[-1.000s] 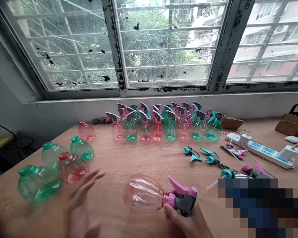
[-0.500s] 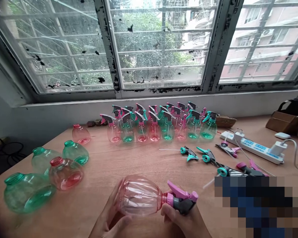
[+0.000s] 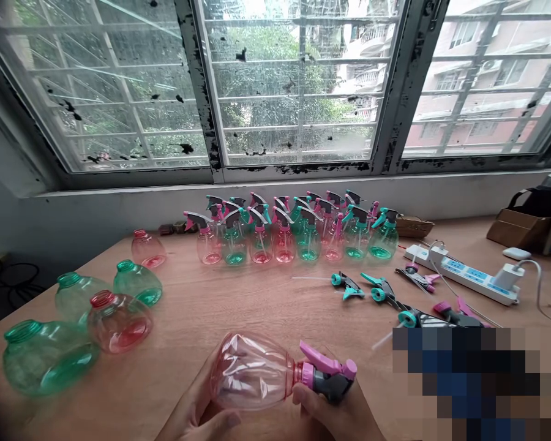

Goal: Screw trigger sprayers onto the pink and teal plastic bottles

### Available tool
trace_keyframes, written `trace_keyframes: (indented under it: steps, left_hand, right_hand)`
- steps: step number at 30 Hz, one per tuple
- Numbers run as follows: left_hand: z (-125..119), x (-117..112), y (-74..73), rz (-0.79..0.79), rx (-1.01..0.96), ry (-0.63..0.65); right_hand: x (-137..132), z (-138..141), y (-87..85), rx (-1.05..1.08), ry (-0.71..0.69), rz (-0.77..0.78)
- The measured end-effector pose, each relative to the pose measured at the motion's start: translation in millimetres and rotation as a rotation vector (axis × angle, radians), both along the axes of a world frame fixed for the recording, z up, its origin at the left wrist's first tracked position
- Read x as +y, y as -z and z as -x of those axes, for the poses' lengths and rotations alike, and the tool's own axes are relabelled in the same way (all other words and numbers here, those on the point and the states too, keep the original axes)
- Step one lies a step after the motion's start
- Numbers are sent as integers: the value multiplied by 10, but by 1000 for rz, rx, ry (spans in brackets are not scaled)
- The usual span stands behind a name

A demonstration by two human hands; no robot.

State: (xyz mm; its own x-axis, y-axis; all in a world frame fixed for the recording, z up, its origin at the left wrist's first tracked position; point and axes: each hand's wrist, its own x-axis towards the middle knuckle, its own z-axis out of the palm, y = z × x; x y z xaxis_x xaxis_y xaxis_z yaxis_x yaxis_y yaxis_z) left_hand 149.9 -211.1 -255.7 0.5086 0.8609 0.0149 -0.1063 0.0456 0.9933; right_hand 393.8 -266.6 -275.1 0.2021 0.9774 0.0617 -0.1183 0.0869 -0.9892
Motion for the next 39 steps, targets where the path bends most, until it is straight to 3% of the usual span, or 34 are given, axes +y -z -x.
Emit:
trace_keyframes:
  steps: [8,16,19,23,28,32,35,39]
  left_hand:
    - [59,17,47,29,31,-23]
    - [-2,57,9,18,-7,82]
    - [31,52,79,2,50,40]
    - [77,31,160,-65,61,-11]
    - [84,7,74,-5,4,88]
    - [49,4,28,-21,14,93]
    - [37,6,68,-37,10,59]
    - [81,25,111,-24,46,104]
  right_hand:
    - [1,4,-66,-143,-24,-59]
    - [6,40,18,29,1,22]
    - [13,42,18,44,2,6]
    - [11,15,-1,-14,-58,21]
    - [1,-13,-29,-153,-123,-22]
    - [11,-35,-10,-84,-189,24]
    - [24,-47,13,-41,-240,49]
    - [32,-43,15,-19,-226,26]
